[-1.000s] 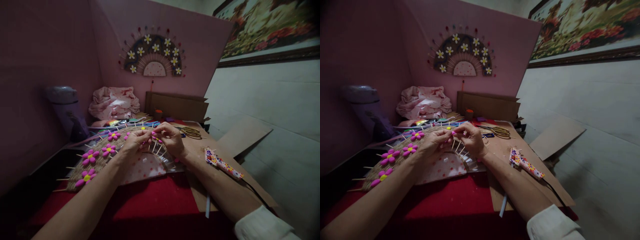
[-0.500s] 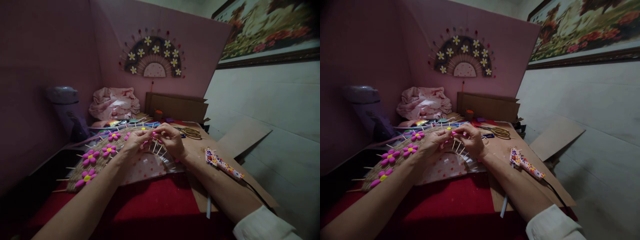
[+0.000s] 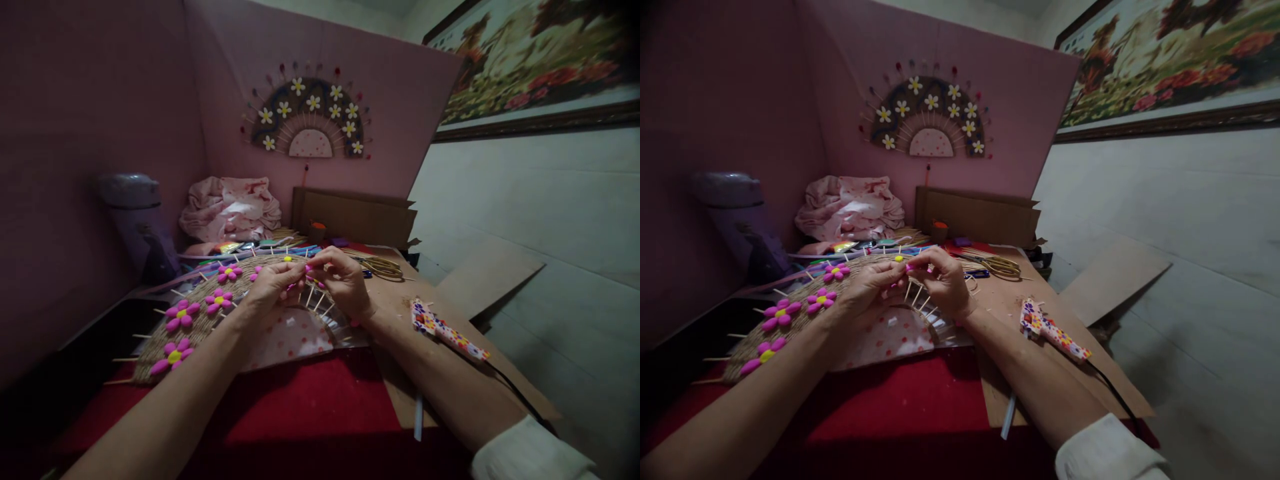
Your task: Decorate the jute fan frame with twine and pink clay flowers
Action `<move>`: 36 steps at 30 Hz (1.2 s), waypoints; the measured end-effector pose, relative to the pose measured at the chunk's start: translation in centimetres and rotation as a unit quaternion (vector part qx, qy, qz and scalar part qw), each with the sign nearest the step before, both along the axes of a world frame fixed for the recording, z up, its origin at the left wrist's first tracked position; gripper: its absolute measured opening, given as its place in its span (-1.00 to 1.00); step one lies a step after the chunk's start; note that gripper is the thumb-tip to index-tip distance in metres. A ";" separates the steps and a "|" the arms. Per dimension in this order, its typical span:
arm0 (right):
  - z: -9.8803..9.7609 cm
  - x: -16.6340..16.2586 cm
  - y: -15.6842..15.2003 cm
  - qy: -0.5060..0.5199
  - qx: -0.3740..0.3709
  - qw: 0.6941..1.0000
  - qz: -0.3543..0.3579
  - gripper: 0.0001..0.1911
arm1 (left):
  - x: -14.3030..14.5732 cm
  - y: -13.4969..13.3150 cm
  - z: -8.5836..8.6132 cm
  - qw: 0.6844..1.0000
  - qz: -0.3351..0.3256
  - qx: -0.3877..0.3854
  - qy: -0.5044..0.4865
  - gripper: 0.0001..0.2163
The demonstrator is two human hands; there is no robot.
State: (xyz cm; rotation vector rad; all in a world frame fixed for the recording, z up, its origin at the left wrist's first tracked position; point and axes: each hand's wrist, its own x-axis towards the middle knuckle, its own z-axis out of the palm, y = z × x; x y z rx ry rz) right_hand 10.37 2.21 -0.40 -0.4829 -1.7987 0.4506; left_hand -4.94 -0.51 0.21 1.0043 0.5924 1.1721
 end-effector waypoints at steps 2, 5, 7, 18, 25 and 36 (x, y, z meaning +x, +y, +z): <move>0.0 0.0 0.0 -0.006 -0.003 1.000 -0.001 -0.92 | 0.0 0.0 0.0 1.000 0.007 -0.005 0.001 -0.75; 0.0 0.0 0.0 -0.006 0.003 1.000 -0.006 -0.95 | 0.0 0.1 -0.1 1.000 0.022 -0.009 0.002 -0.75; 0.0 0.0 0.0 -0.007 0.011 1.000 -0.005 -0.97 | 0.0 0.1 -0.1 1.000 0.020 -0.004 0.002 -0.74; -0.1 -0.1 0.0 -0.017 0.003 1.000 -0.023 -0.96 | 0.2 -0.2 0.1 1.000 0.024 -0.012 -0.008 -0.72; 0.0 -0.1 -0.1 -0.026 -0.004 0.999 -0.024 -0.94 | 0.2 -0.3 0.3 0.999 0.042 -0.025 -0.009 -0.72; 0.0 -0.1 0.0 -0.021 -0.004 1.000 -0.009 -0.96 | 0.1 -0.2 0.3 0.999 0.044 -0.006 -0.008 -0.71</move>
